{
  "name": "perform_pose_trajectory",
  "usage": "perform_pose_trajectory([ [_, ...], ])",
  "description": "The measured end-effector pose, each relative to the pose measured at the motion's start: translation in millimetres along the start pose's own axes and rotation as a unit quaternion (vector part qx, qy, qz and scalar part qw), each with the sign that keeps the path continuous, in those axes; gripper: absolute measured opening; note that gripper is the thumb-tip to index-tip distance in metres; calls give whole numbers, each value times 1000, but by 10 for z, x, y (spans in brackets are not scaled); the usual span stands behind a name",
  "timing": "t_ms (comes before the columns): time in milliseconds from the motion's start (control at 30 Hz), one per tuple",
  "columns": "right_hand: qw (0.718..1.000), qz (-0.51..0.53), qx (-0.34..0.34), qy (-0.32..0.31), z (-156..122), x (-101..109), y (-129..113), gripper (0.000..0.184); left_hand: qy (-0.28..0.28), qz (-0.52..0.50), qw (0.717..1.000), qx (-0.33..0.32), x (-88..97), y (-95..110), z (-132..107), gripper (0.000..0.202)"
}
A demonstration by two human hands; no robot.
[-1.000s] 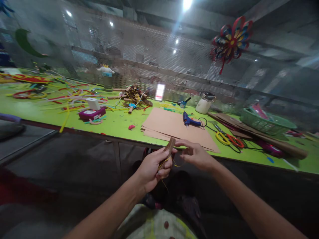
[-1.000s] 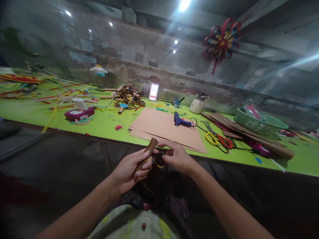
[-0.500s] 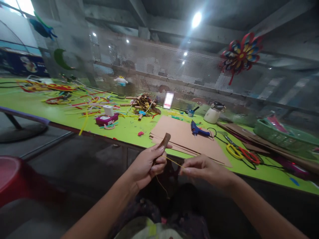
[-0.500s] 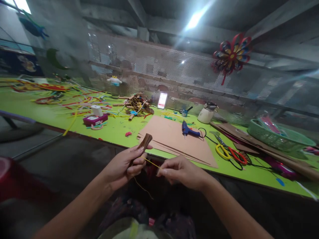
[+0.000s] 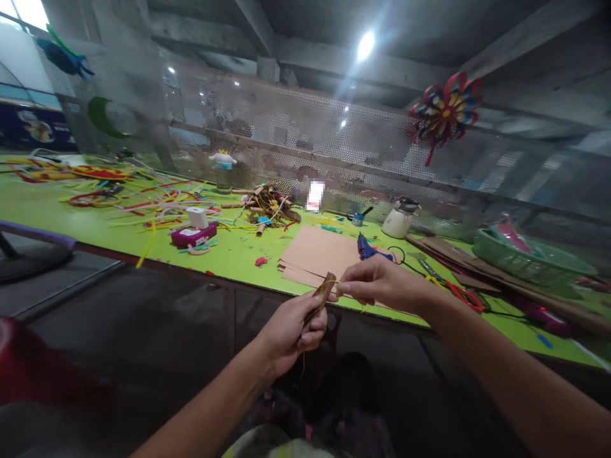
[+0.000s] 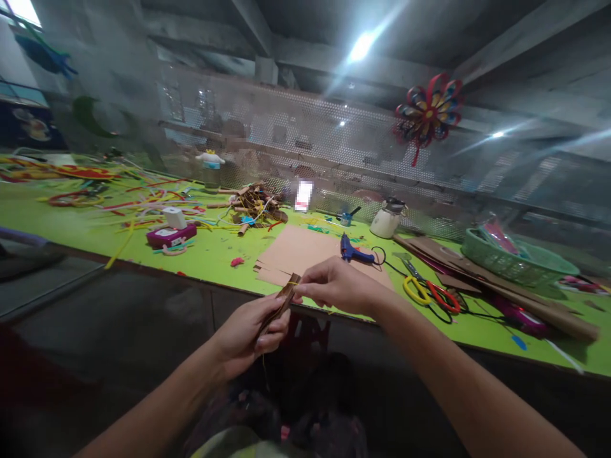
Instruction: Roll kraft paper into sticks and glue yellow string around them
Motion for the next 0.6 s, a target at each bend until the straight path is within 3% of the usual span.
perform_pose_trajectory([
  [100,997,-54,13,45,94,117,-20,29,18,0,1000,1,-45,-44,16,22],
  [300,993,-88,-6,84,63,242,219,30,75,57,995,-20,-37,-67,28,29],
  [600,964,-207,36,164,-11,348,35,23,120,150,979,-66,-100,-66,56,36],
])
Point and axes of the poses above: each hand's wrist, its own z-axis towards the middle knuckle, its own x-axis out of the back of the hand, y = z × x, the point moved 9 cm from there along z, towards the middle knuckle, and after that the axes turned 14 degrees about x, right-handed, at the moved point
